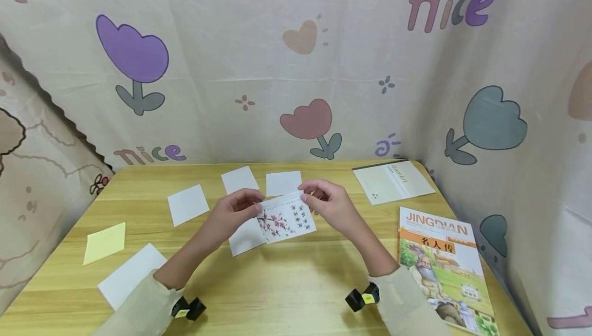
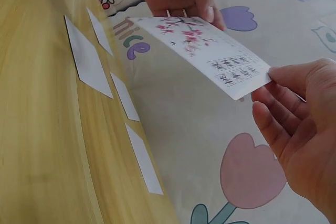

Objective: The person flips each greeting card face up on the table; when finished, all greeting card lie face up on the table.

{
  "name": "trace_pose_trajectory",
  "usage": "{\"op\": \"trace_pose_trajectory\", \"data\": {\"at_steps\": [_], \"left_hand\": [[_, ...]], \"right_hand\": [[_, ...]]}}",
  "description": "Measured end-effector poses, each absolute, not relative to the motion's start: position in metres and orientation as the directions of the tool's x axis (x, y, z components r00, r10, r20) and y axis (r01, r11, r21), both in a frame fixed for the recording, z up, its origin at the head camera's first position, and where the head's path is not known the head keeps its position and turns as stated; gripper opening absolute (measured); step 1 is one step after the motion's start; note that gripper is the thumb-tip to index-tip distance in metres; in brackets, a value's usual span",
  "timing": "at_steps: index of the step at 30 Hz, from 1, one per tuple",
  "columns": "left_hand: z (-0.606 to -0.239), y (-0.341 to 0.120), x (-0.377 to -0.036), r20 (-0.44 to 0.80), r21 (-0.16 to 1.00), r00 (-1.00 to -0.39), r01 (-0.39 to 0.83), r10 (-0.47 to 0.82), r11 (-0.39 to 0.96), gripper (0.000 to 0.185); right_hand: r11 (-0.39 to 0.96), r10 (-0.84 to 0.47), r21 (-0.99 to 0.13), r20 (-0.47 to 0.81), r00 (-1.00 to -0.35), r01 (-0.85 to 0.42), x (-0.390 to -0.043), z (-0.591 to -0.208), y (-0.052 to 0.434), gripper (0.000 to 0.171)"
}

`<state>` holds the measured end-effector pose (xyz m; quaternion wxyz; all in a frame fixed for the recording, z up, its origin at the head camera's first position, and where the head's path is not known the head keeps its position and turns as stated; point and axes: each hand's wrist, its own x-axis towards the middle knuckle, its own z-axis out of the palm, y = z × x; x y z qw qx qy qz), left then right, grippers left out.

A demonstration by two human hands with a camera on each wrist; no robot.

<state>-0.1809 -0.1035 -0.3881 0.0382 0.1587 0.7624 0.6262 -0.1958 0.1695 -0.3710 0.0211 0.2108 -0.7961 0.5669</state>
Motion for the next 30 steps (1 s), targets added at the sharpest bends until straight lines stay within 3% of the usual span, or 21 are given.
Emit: {"op": "trace_pose_trajectory", "data": {"at_steps": [10,20,30], "left_hand": [[-0.382,-0.077,-0.183,0.199,0.929,-0.916,0.290,0.350,0.230,0.018],[-0.388,-0.072,-0.183,0.184,0.939,-0.888,0.285,0.421,0.191,0.016],[-0.386,-0.083,-0.189,0.223,0.941,-0.915,0.292,0.336,0.172,0.022]], "right_hand": [[0.336,-0.401,-0.869,0.216,-0.890,-0.363,-0.190,-0.374,0.159,0.021],[0.316,-0.418,-0.878,0.211,-0.884,-0.359,-0.187,-0.377,0.155,0.011],[0.313,-0.388,-0.888,0.204,-0.899,-0.336,-0.189,-0.376,0.157,0.013]]}}
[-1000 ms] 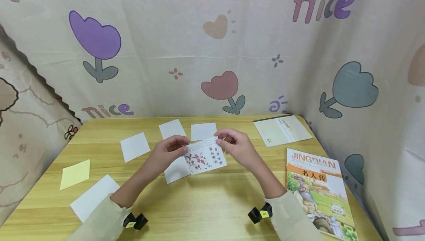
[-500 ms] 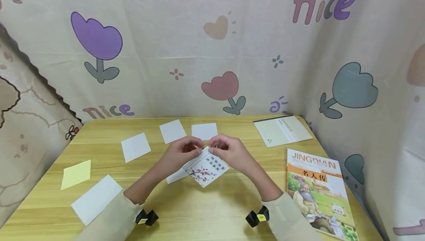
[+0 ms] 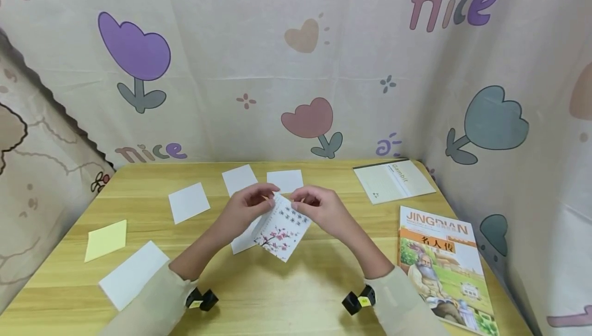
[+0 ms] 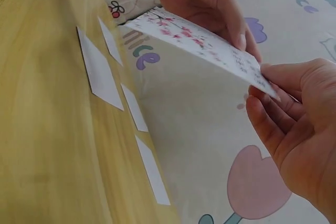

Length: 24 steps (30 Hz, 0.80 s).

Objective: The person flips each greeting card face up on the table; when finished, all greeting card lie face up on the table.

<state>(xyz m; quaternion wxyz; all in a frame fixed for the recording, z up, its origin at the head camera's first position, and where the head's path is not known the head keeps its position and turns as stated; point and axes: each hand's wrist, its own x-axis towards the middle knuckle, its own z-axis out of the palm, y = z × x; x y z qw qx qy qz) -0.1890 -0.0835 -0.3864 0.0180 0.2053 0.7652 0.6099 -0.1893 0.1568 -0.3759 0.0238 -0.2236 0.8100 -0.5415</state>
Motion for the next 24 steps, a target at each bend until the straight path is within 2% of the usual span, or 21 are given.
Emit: {"op": "trace_pose_trajectory", "data": {"at_steps": [6,10,24], "left_hand": [[-0.382,-0.096,-0.196,0.219,0.970,-0.955,0.236,0.200,0.064,0.024],[-0.382,-0.099,-0.199,0.199,0.980,-0.964,0.191,0.174,-0.061,0.029],[-0.375,-0.103,-0.203,0.090,0.943,-0.996,0.078,0.024,-0.323,0.031]], "right_hand": [[0.249,-0.369,-0.910,0.227,-0.901,-0.331,-0.190,-0.372,0.160,0.025],[0.220,-0.356,-0.914,0.250,-0.900,-0.341,-0.191,-0.373,0.160,0.032],[0.062,-0.306,-0.939,0.305,-0.902,-0.338,-0.191,-0.376,0.154,0.035]]}}
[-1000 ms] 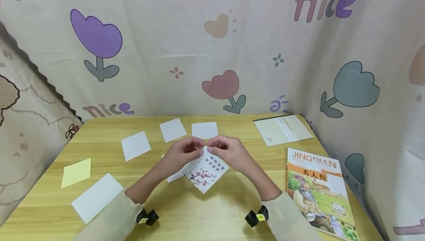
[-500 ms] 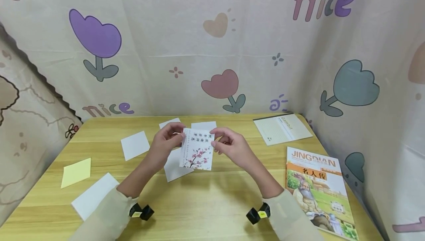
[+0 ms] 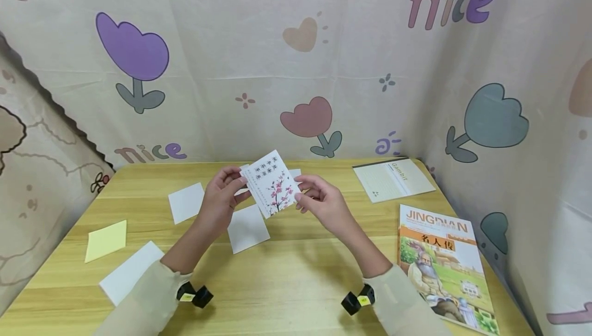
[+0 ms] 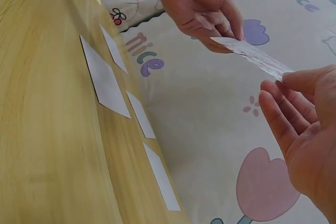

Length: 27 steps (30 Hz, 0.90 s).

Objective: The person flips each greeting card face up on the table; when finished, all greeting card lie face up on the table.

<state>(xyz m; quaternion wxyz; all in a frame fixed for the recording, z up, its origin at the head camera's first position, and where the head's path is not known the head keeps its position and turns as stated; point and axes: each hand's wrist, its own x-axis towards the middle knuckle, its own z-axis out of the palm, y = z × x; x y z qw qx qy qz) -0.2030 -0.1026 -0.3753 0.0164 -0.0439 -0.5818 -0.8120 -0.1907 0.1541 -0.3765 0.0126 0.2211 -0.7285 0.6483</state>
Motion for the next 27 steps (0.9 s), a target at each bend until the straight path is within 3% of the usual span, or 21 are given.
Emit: {"op": "trace_pose_trajectory", "data": {"at_steps": [6,18,27], "left_hand": [[-0.379,-0.101,-0.203,0.115,0.925,-0.992,0.084,0.061,-0.372,0.025],[-0.381,-0.104,-0.200,0.249,0.963,-0.955,0.262,0.159,0.062,0.041],[-0.373,-0.118,-0.197,0.269,0.936,-0.936,0.309,0.228,0.165,0.029]], "right_hand": [[0.032,-0.235,-0.933,0.343,-0.910,-0.360,-0.190,-0.377,0.154,0.029],[0.186,-0.242,-0.928,0.275,-0.931,-0.323,-0.191,-0.378,0.157,0.021],[0.260,-0.306,-0.911,0.237,-0.922,-0.320,-0.191,-0.377,0.156,0.021]]}}
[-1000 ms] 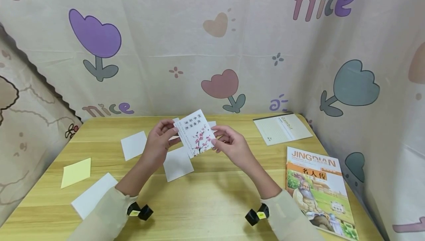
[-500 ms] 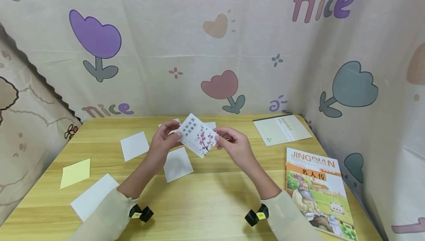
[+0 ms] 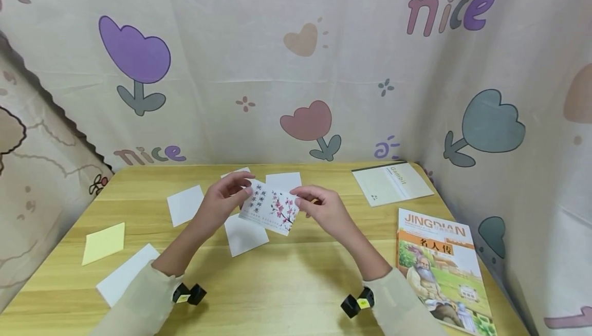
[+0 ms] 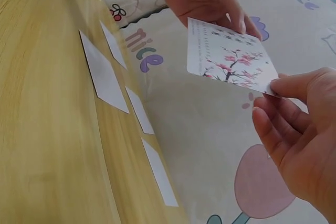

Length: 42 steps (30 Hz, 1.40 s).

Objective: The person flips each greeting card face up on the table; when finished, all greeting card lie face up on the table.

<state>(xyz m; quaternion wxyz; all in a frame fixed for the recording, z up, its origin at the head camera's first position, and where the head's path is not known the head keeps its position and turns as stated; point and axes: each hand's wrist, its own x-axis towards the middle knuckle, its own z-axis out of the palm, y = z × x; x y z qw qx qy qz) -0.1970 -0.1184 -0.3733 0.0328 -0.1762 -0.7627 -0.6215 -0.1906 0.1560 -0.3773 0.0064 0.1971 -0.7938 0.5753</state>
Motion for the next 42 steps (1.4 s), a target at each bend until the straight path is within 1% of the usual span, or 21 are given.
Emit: {"op": "trace_pose_trajectory", "data": {"at_steps": [5,8,13,20,23,27,33,35,38,42], "left_hand": [[-0.378,-0.120,-0.197,0.243,0.940,-0.938,0.291,0.248,0.177,0.026],[-0.384,-0.118,-0.200,0.234,0.949,-0.937,0.278,0.257,0.150,0.025],[-0.393,-0.105,-0.205,0.175,0.976,-0.946,0.204,0.272,0.081,0.026],[-0.409,-0.077,-0.215,0.070,0.994,-0.943,0.092,0.327,0.054,0.026],[-0.416,-0.063,-0.223,0.031,0.995,-0.935,0.061,0.352,0.076,0.025],[-0.422,-0.045,-0.241,0.012,0.993,-0.924,0.057,0.383,0.105,0.023],[-0.429,-0.024,-0.272,-0.001,0.990,-0.903,0.060,0.429,0.130,0.024],[-0.432,-0.019,-0.281,-0.010,0.983,-0.904,0.070,0.427,0.170,0.024],[-0.436,-0.011,-0.295,-0.022,0.958,-0.917,0.095,0.399,0.269,0.023],[-0.440,-0.001,-0.310,-0.015,0.922,-0.929,0.131,0.371,0.364,0.022]], "right_hand": [[0.283,-0.313,-0.912,0.206,-0.927,-0.298,-0.191,-0.378,0.158,0.022],[0.286,-0.307,-0.912,0.202,-0.930,-0.292,-0.191,-0.378,0.162,0.026],[0.319,-0.295,-0.903,0.193,-0.936,-0.287,-0.193,-0.376,0.175,0.028],[0.397,-0.260,-0.888,0.132,-0.956,-0.231,-0.205,-0.382,0.203,0.024],[0.423,-0.250,-0.883,0.100,-0.963,-0.202,-0.214,-0.392,0.216,0.023],[0.460,-0.249,-0.871,0.062,-0.966,-0.174,-0.231,-0.405,0.235,0.024],[0.506,-0.270,-0.846,0.029,-0.963,-0.167,-0.262,-0.420,0.259,0.024],[0.532,-0.270,-0.830,0.021,-0.963,-0.167,-0.270,-0.423,0.264,0.023],[0.571,-0.255,-0.804,0.017,-0.967,-0.165,-0.282,-0.426,0.269,0.022],[0.586,-0.218,-0.797,0.021,-0.976,-0.148,-0.296,-0.431,0.275,0.021]]}}
